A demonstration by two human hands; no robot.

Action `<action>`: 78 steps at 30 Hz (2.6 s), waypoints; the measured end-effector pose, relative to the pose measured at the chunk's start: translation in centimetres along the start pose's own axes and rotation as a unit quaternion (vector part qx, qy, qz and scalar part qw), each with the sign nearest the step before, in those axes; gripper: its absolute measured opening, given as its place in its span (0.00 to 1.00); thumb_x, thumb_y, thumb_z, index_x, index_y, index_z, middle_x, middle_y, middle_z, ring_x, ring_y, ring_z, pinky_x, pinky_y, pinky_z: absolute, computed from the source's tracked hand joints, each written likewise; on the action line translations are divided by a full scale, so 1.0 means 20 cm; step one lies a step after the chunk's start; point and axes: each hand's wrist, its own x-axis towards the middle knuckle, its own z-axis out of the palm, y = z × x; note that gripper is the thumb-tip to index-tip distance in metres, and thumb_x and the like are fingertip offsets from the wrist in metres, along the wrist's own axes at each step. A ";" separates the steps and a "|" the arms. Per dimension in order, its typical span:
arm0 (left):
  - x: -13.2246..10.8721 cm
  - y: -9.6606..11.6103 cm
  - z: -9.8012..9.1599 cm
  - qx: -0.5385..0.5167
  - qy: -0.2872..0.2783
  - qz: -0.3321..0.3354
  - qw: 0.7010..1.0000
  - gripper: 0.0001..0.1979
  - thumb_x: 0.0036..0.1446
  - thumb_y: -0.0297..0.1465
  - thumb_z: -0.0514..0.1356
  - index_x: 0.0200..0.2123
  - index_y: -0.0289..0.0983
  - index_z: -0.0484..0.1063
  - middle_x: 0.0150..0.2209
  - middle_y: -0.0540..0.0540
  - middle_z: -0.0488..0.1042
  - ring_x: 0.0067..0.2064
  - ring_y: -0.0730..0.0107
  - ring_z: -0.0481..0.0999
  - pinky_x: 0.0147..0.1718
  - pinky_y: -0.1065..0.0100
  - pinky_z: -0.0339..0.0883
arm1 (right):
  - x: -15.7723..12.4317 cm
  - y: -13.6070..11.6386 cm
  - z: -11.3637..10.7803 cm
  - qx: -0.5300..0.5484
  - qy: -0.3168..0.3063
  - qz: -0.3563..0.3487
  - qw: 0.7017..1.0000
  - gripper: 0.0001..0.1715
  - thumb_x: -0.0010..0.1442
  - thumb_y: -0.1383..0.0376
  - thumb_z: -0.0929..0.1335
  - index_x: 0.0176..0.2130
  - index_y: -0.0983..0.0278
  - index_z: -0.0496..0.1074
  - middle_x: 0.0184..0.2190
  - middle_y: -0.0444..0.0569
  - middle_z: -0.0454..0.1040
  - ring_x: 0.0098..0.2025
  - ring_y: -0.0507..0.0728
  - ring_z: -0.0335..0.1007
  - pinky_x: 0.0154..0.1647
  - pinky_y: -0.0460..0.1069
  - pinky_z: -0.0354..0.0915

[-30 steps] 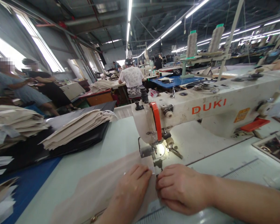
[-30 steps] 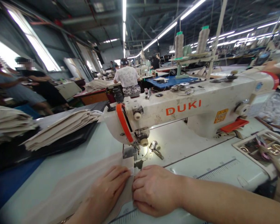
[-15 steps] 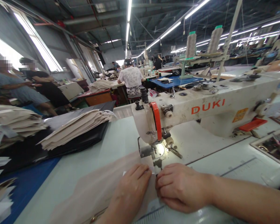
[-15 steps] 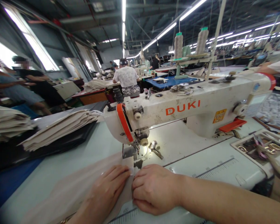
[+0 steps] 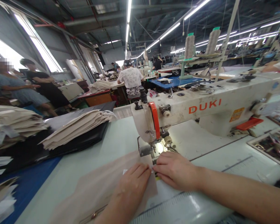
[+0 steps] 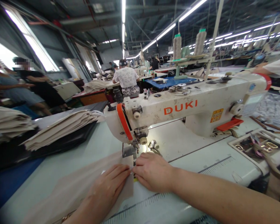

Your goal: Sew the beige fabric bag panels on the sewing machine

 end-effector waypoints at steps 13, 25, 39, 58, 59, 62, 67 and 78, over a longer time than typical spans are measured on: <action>-0.11 0.03 -0.05 -0.019 -0.061 -0.056 0.996 0.19 0.63 0.31 0.57 0.57 0.36 0.71 0.56 0.40 0.76 0.56 0.58 0.76 0.54 0.57 0.73 | 0.02 -0.01 -0.01 -0.025 -0.028 0.009 0.999 0.10 0.66 0.66 0.64 0.39 0.65 0.76 0.33 0.50 0.73 0.39 0.58 0.67 0.43 0.51 0.64; 0.05 -0.05 0.09 -0.046 -0.063 -0.106 0.991 0.20 0.64 0.32 0.54 0.58 0.38 0.71 0.57 0.38 0.75 0.57 0.55 0.75 0.54 0.50 0.71 | 0.06 0.11 -0.01 -0.073 -0.037 0.050 0.995 0.11 0.68 0.67 0.64 0.38 0.67 0.75 0.37 0.53 0.76 0.42 0.59 0.69 0.47 0.52 0.64; 0.03 -0.01 0.06 -0.029 -0.079 -0.094 0.992 0.21 0.65 0.32 0.53 0.58 0.35 0.70 0.58 0.37 0.74 0.57 0.52 0.74 0.53 0.48 0.72 | 0.06 0.11 0.02 -0.058 -0.016 0.049 0.997 0.11 0.68 0.67 0.64 0.40 0.66 0.75 0.37 0.51 0.76 0.43 0.59 0.69 0.48 0.52 0.64; 0.08 -0.06 0.11 -0.068 -0.069 -0.125 0.987 0.20 0.65 0.33 0.52 0.58 0.39 0.71 0.58 0.41 0.74 0.58 0.54 0.73 0.57 0.50 0.68 | 0.06 0.13 0.02 -0.088 -0.038 0.080 0.992 0.14 0.71 0.66 0.61 0.40 0.66 0.74 0.36 0.50 0.74 0.38 0.57 0.68 0.43 0.52 0.62; 0.07 -0.05 0.11 -0.067 -0.070 -0.126 0.987 0.20 0.65 0.33 0.52 0.58 0.39 0.71 0.58 0.41 0.74 0.59 0.54 0.73 0.57 0.49 0.68 | 0.06 0.13 0.02 -0.087 -0.040 0.076 0.993 0.14 0.71 0.66 0.61 0.39 0.66 0.74 0.36 0.50 0.74 0.38 0.57 0.68 0.43 0.52 0.62; 0.04 -0.03 0.09 -0.059 -0.087 -0.125 0.986 0.21 0.65 0.34 0.52 0.59 0.38 0.70 0.58 0.40 0.73 0.59 0.52 0.73 0.56 0.47 0.69 | 0.06 0.12 0.02 -0.076 -0.036 0.069 0.994 0.12 0.70 0.66 0.62 0.40 0.66 0.74 0.37 0.51 0.74 0.40 0.57 0.68 0.44 0.51 0.62; 0.03 -0.01 0.07 -0.054 -0.099 -0.122 0.986 0.22 0.65 0.33 0.51 0.59 0.37 0.70 0.60 0.40 0.72 0.60 0.52 0.72 0.56 0.48 0.69 | 0.06 0.10 0.03 -0.061 -0.015 0.071 0.996 0.10 0.69 0.65 0.64 0.43 0.66 0.74 0.39 0.50 0.74 0.43 0.58 0.68 0.44 0.51 0.62; 0.08 -0.04 0.09 -0.063 -0.079 -0.113 0.988 0.20 0.64 0.32 0.53 0.57 0.37 0.72 0.57 0.39 0.75 0.58 0.53 0.74 0.56 0.49 0.70 | 0.07 0.11 0.00 -0.084 -0.046 0.076 0.992 0.13 0.70 0.67 0.62 0.40 0.67 0.74 0.36 0.51 0.74 0.39 0.57 0.68 0.42 0.51 0.61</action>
